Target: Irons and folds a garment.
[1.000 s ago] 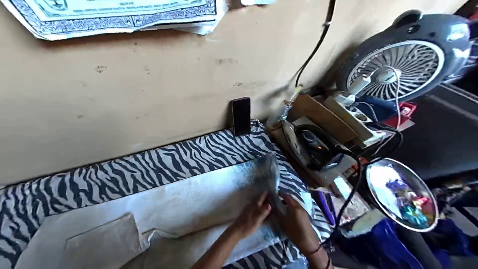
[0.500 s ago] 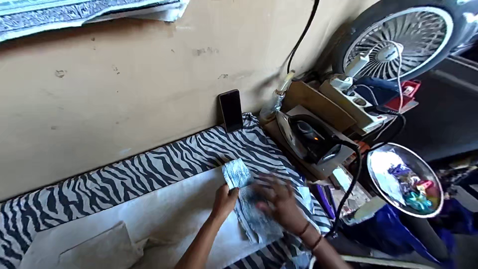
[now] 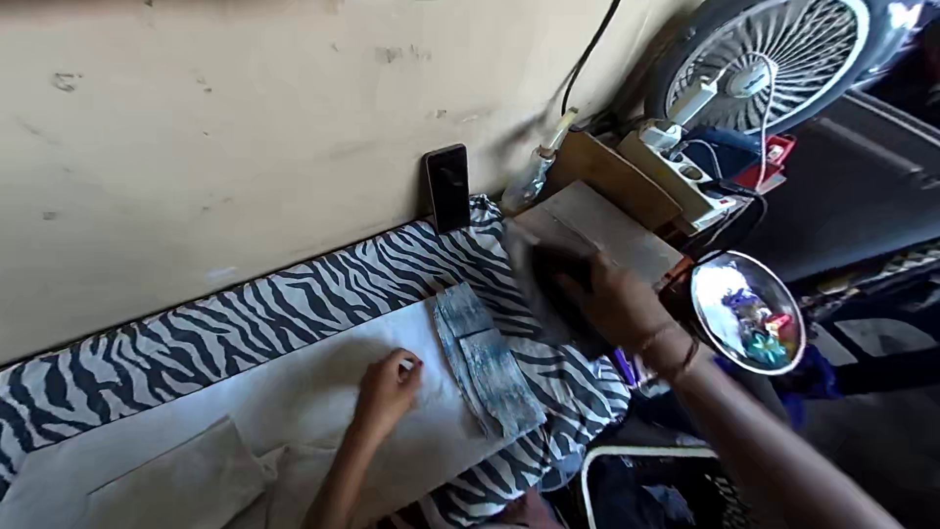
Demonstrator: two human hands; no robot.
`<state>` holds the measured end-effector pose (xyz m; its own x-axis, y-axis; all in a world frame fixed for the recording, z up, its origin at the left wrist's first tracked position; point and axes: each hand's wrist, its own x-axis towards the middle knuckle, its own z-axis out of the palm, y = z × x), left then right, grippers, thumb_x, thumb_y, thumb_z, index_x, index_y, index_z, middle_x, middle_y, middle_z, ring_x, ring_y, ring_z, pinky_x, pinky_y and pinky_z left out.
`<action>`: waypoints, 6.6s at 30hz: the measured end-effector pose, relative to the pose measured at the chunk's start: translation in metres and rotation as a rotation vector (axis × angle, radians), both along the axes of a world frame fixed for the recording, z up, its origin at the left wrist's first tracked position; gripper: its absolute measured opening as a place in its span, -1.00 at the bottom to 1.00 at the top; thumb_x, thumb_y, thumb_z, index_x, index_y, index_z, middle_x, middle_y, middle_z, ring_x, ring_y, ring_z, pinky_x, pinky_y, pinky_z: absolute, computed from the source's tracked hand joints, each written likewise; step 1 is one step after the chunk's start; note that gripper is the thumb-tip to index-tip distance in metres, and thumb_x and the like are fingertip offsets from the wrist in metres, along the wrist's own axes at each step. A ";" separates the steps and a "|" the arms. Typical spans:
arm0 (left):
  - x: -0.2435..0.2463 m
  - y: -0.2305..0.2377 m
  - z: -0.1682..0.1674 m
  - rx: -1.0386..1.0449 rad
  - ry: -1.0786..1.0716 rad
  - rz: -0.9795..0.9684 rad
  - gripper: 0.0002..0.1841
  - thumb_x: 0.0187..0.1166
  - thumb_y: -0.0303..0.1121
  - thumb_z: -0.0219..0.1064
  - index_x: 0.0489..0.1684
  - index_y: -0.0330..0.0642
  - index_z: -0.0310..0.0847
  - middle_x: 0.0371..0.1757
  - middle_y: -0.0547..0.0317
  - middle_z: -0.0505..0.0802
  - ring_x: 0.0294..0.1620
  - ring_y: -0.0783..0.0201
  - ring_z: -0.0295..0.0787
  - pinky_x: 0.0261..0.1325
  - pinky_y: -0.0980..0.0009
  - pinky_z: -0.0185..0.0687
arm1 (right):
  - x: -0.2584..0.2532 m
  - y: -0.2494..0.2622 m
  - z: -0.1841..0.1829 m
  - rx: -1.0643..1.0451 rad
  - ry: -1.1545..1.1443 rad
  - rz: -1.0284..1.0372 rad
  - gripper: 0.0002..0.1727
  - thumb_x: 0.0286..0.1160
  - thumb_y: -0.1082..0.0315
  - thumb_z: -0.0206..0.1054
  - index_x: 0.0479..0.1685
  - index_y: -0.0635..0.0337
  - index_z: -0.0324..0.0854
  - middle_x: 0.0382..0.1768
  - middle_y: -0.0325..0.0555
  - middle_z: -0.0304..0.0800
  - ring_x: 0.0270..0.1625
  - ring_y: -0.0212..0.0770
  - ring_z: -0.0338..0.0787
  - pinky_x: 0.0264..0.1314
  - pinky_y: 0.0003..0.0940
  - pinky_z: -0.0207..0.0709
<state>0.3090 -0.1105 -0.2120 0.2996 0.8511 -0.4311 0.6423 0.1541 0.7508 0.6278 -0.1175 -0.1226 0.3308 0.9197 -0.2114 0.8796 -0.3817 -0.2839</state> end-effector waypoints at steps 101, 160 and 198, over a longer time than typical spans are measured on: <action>-0.229 -0.109 -0.027 -0.251 -0.561 0.935 -0.56 0.85 -0.15 0.05 0.50 -0.25 0.41 0.12 -0.02 0.80 0.06 0.23 0.81 0.16 0.20 0.75 | -0.186 -0.106 -0.057 0.120 0.666 1.050 -0.58 0.81 0.24 0.11 0.31 0.34 0.74 0.27 0.11 0.86 0.39 0.05 0.82 0.53 0.03 0.62; -0.199 -0.043 -0.019 0.244 0.178 0.534 -0.65 0.73 -0.28 0.29 0.12 -0.50 0.70 0.08 -0.43 0.80 0.18 -0.29 0.74 0.35 -0.28 0.47 | 0.076 0.055 0.002 0.163 -0.153 0.207 -0.32 0.51 0.30 0.47 0.46 0.66 0.40 0.18 0.82 0.60 0.26 0.79 0.61 0.29 0.72 0.34; -0.176 -0.197 -0.071 0.898 0.384 0.220 -0.50 0.51 0.11 0.34 0.28 0.04 0.79 0.36 0.04 0.82 0.47 -0.07 0.67 0.46 -0.03 0.54 | -0.388 0.072 -0.043 -0.046 -0.144 0.954 -0.70 0.52 0.39 0.39 0.20 0.18 0.71 -0.07 0.36 0.84 0.02 0.46 0.83 -0.13 0.42 0.63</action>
<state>0.1332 -0.3073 -0.2832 0.0712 0.9286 0.3641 0.8912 -0.2232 0.3950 0.2401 -0.0453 -0.1651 -0.5257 0.8068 -0.2697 0.8506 0.5035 -0.1517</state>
